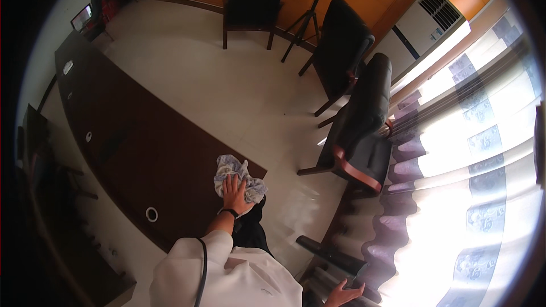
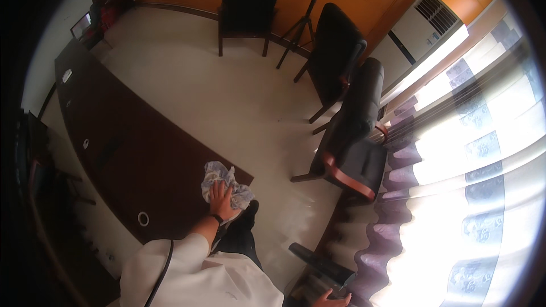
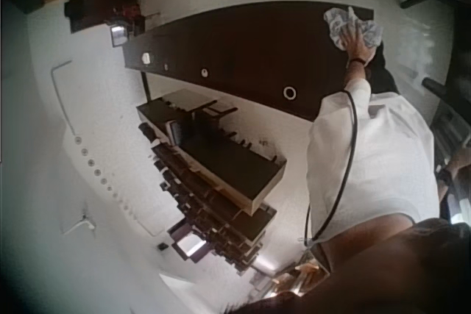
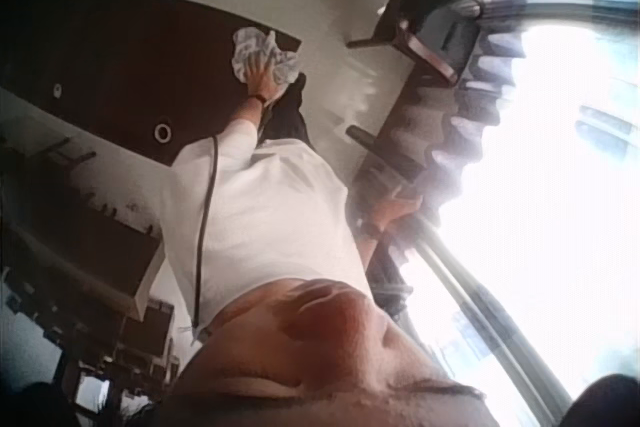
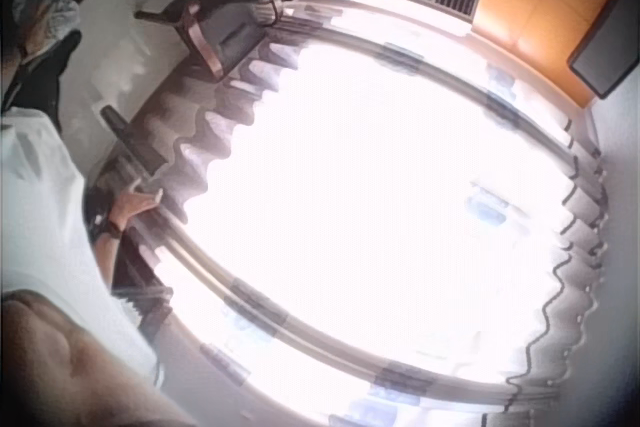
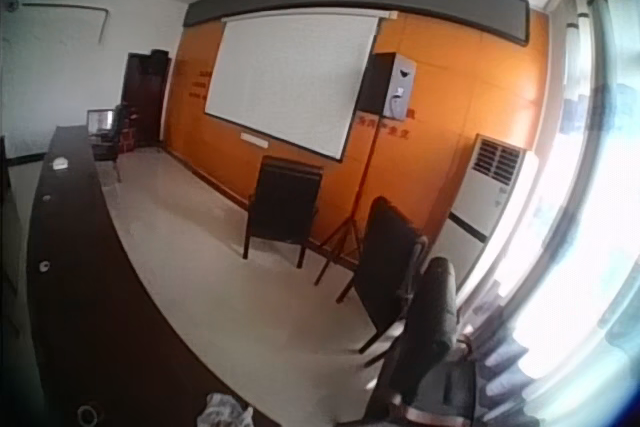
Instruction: Wiping an office chair and a conference table with a cloth.
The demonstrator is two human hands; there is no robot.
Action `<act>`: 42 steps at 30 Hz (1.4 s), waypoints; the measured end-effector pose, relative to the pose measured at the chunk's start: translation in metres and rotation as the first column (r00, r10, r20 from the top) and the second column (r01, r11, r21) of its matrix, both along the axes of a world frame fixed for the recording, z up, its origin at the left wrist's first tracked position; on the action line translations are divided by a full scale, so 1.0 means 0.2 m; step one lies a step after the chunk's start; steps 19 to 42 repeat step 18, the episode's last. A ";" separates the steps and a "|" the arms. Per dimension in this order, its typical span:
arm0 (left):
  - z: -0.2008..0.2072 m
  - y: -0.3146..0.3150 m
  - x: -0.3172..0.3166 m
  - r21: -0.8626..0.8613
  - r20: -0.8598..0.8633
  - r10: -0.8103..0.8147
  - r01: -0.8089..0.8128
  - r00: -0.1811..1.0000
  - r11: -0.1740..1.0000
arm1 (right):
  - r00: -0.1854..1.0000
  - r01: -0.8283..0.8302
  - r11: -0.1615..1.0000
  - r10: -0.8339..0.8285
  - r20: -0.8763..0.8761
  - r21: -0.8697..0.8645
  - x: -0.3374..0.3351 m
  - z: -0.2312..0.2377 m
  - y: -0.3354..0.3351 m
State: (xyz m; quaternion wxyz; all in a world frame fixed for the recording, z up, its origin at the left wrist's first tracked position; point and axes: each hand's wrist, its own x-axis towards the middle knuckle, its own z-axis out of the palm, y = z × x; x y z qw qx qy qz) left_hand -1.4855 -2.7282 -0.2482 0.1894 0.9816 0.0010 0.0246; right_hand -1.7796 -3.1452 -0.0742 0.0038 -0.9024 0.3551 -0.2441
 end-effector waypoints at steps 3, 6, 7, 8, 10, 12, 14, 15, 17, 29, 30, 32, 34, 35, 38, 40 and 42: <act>0.02 -0.03 0.19 -0.051 -0.025 -0.083 0.082 0.996 0.995 | 0.998 0.038 0.997 -0.034 0.060 -0.063 0.40 0.00 -0.02; -0.01 0.03 0.30 -0.057 -0.009 -0.154 0.154 0.988 0.986 | 0.997 -0.028 0.999 0.025 0.070 0.040 0.81 -0.06 -0.14; -0.01 0.03 0.35 -0.058 0.003 -0.165 0.165 0.986 0.985 | 0.995 -0.082 0.993 0.076 0.066 0.090 0.95 -0.06 -0.15; -0.03 0.03 0.40 -0.065 0.002 -0.152 0.152 0.988 0.986 | 0.990 -0.138 0.980 0.130 0.063 0.143 1.10 -0.05 -0.16; -0.09 0.07 0.54 -0.051 0.090 -0.201 0.206 0.975 0.977 | 0.981 -0.188 0.969 0.178 0.077 0.159 1.37 -0.05 -0.20; -0.13 0.10 0.63 -0.059 0.088 -0.178 0.183 0.980 0.981 | 0.956 -0.294 0.936 0.286 0.071 0.193 1.63 -0.04 -0.22; -0.16 0.10 0.66 -0.071 0.080 -0.133 0.138 0.988 0.988 | 0.922 -0.386 0.888 0.377 0.084 0.249 1.90 -0.02 -0.22; -0.17 0.10 0.70 -0.077 0.040 -0.121 0.124 0.992 0.989 | 0.887 -0.460 0.837 0.450 0.105 0.297 2.05 -0.01 -0.24; -0.21 0.11 0.75 -0.098 -0.089 -0.067 0.058 0.994 0.993 | 0.864 -0.502 0.791 0.478 0.160 0.348 2.33 -0.03 -0.28; -0.22 0.11 0.78 -0.114 -0.175 -0.041 0.021 0.984 0.993 | 0.859 -0.511 0.762 0.467 0.208 0.398 2.46 -0.04 -0.29; -0.22 0.11 0.78 -0.114 -0.175 -0.041 0.021 0.984 0.993 | 0.859 -0.511 0.762 0.467 0.208 0.398 2.46 -0.04 -0.29; -0.22 0.11 0.78 -0.114 -0.175 -0.041 0.021 0.984 0.993 | 0.859 -0.511 0.762 0.467 0.208 0.398 2.46 -0.04 -0.29; -0.22 0.11 0.78 -0.114 -0.175 -0.041 0.021 0.984 0.993 | 0.859 -0.511 0.762 0.467 0.208 0.398 2.46 -0.04 -0.29; -0.22 0.11 0.78 -0.114 -0.175 -0.041 0.021 0.984 0.993 | 0.859 -0.511 0.762 0.467 0.208 0.398 2.46 -0.04 -0.29; -0.22 0.11 0.78 -0.114 -0.175 -0.041 0.021 0.984 0.993 | 0.859 -0.511 0.762 0.467 0.208 0.398 2.46 -0.04 -0.29; -0.22 0.11 0.78 -0.114 -0.175 -0.041 0.021 0.984 0.993 | 0.859 -0.511 0.762 0.467 0.208 0.398 2.46 -0.04 -0.29; -0.22 0.11 0.78 -0.114 -0.175 -0.041 0.021 0.984 0.993 | 0.859 -0.511 0.762 0.467 0.208 0.398 2.46 -0.04 -0.29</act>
